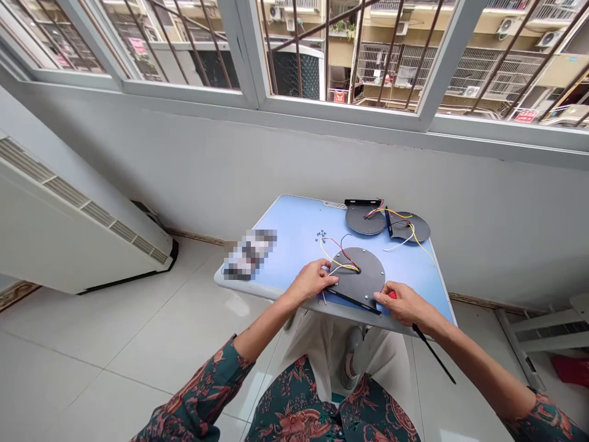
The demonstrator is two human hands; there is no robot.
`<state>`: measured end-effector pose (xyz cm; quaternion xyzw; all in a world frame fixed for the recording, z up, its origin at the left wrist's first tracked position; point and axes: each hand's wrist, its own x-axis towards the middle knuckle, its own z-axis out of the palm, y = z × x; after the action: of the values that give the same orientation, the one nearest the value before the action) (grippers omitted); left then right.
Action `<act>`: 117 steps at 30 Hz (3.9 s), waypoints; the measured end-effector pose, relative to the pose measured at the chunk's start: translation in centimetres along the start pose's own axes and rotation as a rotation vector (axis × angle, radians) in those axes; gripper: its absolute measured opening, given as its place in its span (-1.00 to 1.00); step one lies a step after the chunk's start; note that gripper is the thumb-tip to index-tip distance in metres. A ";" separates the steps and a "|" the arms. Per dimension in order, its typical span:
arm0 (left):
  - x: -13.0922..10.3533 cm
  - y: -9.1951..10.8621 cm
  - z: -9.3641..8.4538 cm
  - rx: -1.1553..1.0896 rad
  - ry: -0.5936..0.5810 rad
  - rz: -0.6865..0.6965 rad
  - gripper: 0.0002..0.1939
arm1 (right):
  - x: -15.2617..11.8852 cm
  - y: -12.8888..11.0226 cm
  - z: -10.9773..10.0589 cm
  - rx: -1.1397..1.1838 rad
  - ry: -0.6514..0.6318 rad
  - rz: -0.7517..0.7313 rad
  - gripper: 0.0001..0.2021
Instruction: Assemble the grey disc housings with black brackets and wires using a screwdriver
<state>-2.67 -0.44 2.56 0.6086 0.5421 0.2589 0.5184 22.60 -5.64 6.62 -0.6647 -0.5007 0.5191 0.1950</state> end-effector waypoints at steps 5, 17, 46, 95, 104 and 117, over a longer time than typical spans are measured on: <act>0.7 0.3 0.6 0.127 0.010 0.058 -0.56 | -1.1 -4.8 -3.7 0.316 0.113 -0.404 -0.57; 1.1 2.4 1.3 0.364 0.032 0.002 -0.61 | 8.4 -10.9 4.0 0.175 0.391 -1.088 -0.74; 0.3 3.0 1.2 0.559 0.008 -0.005 -0.34 | 10.1 -10.0 4.0 0.134 0.328 -1.186 -0.70; 0.4 3.2 1.1 0.514 -0.009 -0.051 -0.37 | 5.2 -20.4 2.5 -1.284 0.194 -0.747 -0.68; 0.7 3.1 2.3 0.453 0.015 -0.080 -0.38 | 3.9 -18.1 3.8 -1.406 0.267 -0.714 -0.93; 3.5 6.2 -1.3 0.867 -0.156 0.288 -0.56 | 4.0 -17.6 -5.5 -1.158 -0.109 -0.334 -0.67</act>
<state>-0.38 4.04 7.77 0.8559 0.4698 0.0311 0.2140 19.13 6.71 20.49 -0.5475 -0.8088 0.1576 -0.1456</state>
